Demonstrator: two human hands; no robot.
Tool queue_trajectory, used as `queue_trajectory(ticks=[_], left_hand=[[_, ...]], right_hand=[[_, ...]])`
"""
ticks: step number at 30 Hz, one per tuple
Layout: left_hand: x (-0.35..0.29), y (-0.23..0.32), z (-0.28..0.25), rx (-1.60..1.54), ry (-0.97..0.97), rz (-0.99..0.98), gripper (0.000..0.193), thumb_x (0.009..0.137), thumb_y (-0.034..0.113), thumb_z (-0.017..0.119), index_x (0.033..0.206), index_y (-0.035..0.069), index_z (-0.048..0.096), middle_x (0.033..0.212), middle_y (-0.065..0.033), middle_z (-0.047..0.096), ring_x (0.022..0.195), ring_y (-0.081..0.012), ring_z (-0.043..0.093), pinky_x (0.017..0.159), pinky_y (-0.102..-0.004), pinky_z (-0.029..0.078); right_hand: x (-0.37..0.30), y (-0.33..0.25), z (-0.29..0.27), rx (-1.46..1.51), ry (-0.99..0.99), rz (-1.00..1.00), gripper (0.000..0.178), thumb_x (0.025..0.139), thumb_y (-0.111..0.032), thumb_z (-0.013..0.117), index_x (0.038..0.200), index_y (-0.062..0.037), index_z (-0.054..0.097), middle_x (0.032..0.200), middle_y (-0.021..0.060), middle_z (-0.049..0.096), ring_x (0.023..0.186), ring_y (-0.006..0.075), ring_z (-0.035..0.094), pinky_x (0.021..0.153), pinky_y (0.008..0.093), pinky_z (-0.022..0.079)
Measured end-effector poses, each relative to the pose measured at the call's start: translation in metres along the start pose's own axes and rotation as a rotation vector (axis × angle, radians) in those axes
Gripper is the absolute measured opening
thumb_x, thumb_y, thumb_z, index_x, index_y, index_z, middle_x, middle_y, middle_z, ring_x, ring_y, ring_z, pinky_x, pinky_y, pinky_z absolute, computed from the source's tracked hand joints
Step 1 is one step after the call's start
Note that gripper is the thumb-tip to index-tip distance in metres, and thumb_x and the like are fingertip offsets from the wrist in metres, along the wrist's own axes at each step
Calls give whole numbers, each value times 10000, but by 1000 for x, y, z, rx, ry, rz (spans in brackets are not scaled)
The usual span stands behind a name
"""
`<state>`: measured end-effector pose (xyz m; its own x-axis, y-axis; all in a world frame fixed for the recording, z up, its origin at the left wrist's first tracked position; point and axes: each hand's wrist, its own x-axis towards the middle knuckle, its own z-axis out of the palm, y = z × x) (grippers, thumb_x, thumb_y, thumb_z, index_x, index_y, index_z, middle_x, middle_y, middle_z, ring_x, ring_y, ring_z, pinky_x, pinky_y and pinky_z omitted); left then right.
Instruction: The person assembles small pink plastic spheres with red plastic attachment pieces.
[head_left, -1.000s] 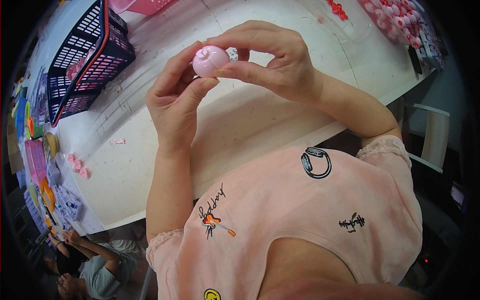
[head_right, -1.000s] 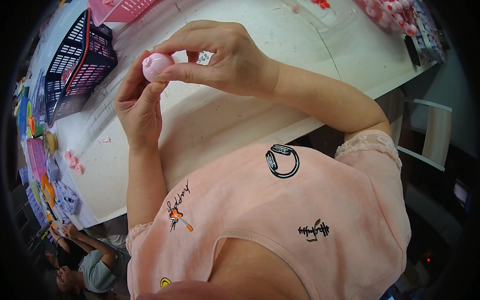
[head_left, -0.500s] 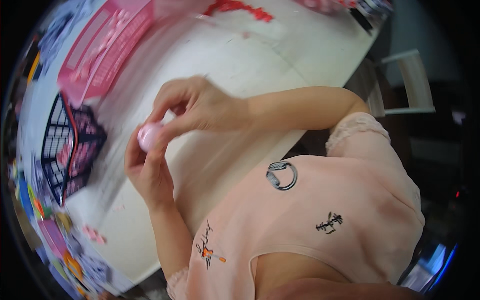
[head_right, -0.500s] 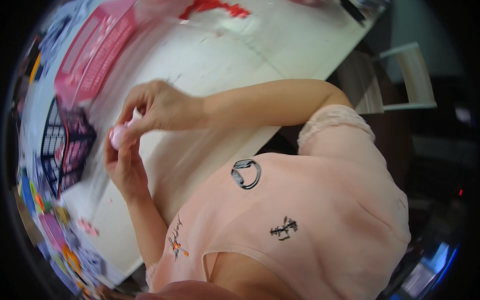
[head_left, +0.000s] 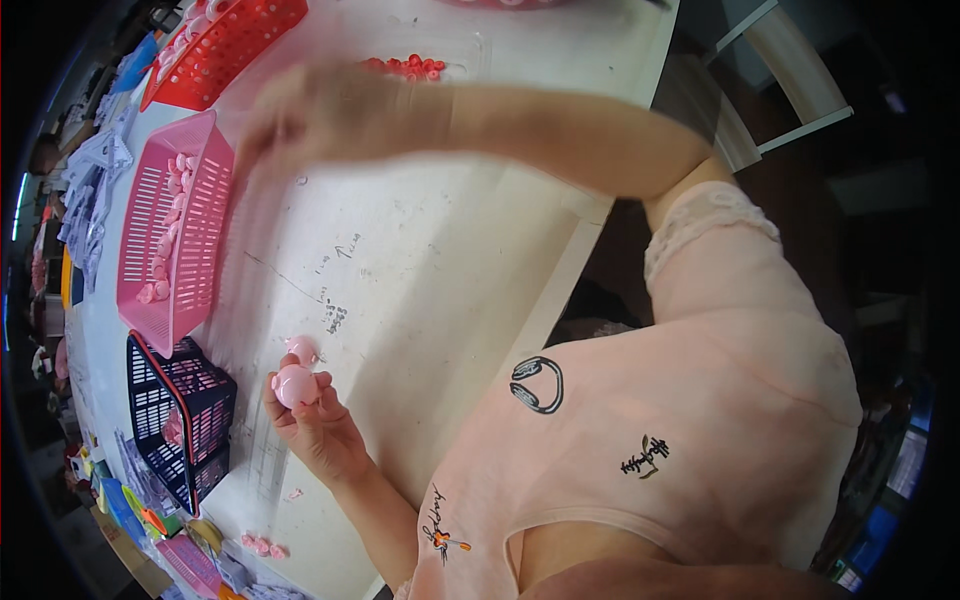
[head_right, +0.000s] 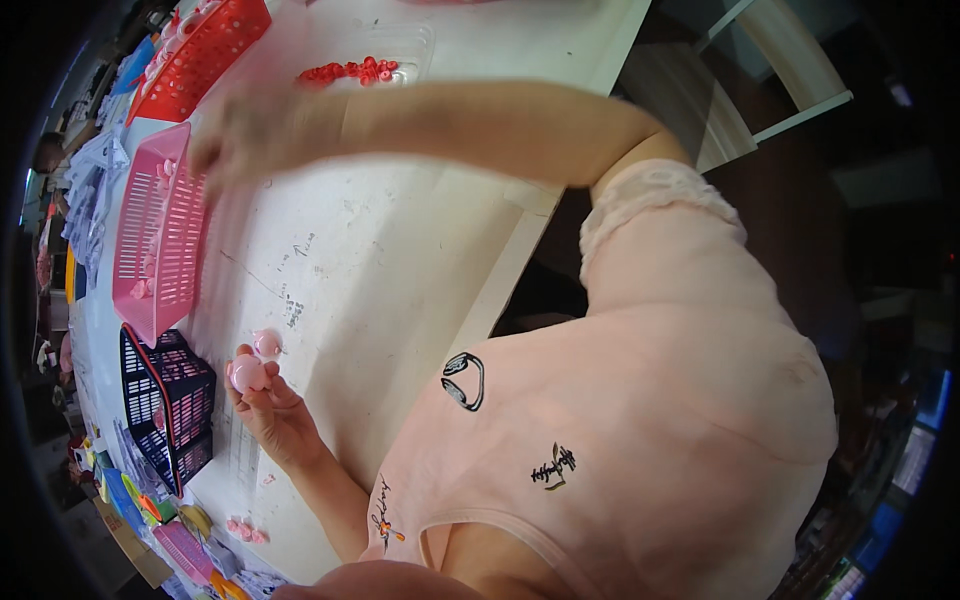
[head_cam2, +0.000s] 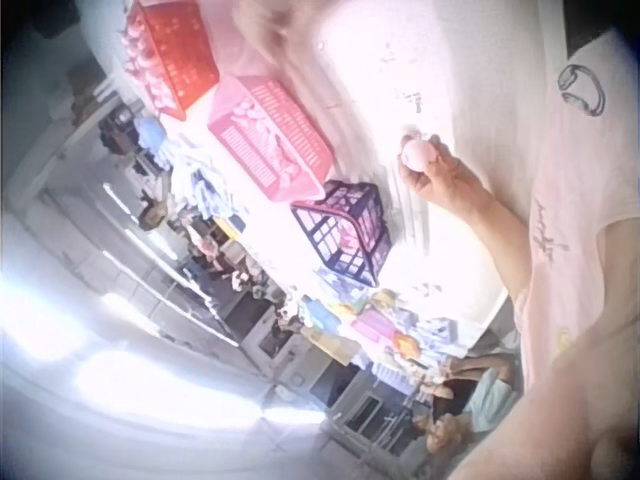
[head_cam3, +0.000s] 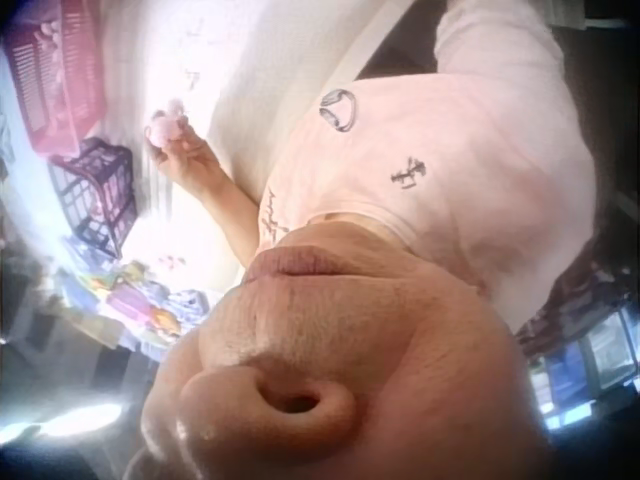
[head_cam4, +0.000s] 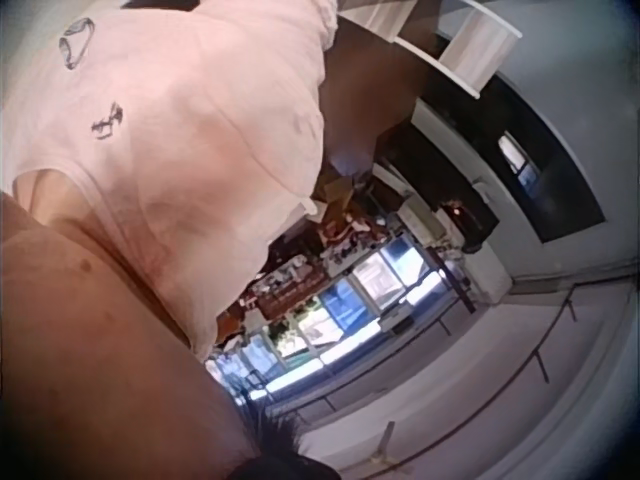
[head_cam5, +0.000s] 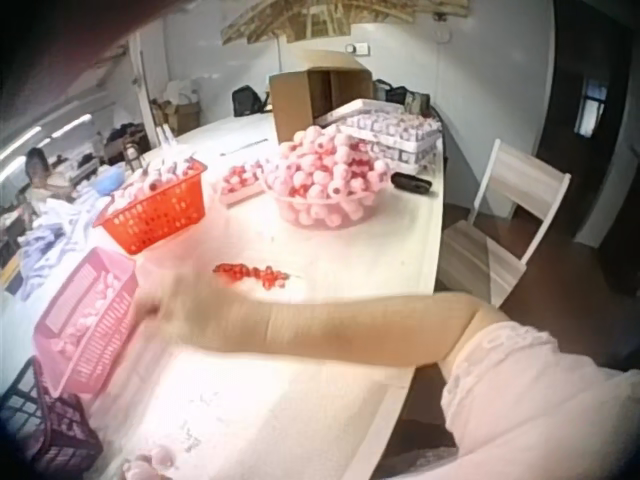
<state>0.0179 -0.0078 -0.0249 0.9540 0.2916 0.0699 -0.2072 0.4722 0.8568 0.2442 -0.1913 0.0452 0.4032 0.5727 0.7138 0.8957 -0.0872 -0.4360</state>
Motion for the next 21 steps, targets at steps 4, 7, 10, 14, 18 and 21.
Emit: queue_trajectory(ticks=[4,7,10,14,18,21], left_hand=[[4,-2,1,32,10,8,406,795,132,631,1144,38,446,1188,-150,478,871,-193,609,790,-225,528],[5,-1,0,23,-4,7,398,801,118,622,1147,36,444,1189,-160,476,884,-199,608,794,-232,528],[4,2,-4,26,-26,4,400,804,123,619,1150,30,441,1188,-163,476,891,-197,604,799,-234,525],[7,-3,-2,43,37,-13,471,742,131,692,1140,40,459,1121,-169,538,861,-214,615,766,-266,536],[4,0,-9,37,62,22,487,728,124,703,1138,37,457,1131,-167,528,863,-202,610,776,-265,532],[2,5,-15,56,74,31,492,717,120,712,1132,35,461,1144,-169,515,858,-203,609,777,-261,530]], right_hand=[[-2,48,-74,-412,-462,582,196,714,-116,660,875,-8,631,839,110,626,666,199,611,603,265,484],[-27,67,-74,-454,-572,758,149,718,-132,632,843,-50,643,786,77,628,695,200,602,616,292,471],[-39,84,-65,-555,-621,598,132,713,-160,600,817,-92,645,748,54,626,728,214,593,628,338,460],[-46,102,-65,-620,-585,449,134,721,-175,604,819,-92,639,741,59,614,751,214,586,632,356,455],[-31,58,-62,-270,-346,383,163,733,-196,595,833,-75,640,794,68,623,770,220,585,676,339,451],[-37,5,-36,126,-361,223,171,743,-200,582,831,-61,629,812,69,627,756,226,587,682,346,448]])
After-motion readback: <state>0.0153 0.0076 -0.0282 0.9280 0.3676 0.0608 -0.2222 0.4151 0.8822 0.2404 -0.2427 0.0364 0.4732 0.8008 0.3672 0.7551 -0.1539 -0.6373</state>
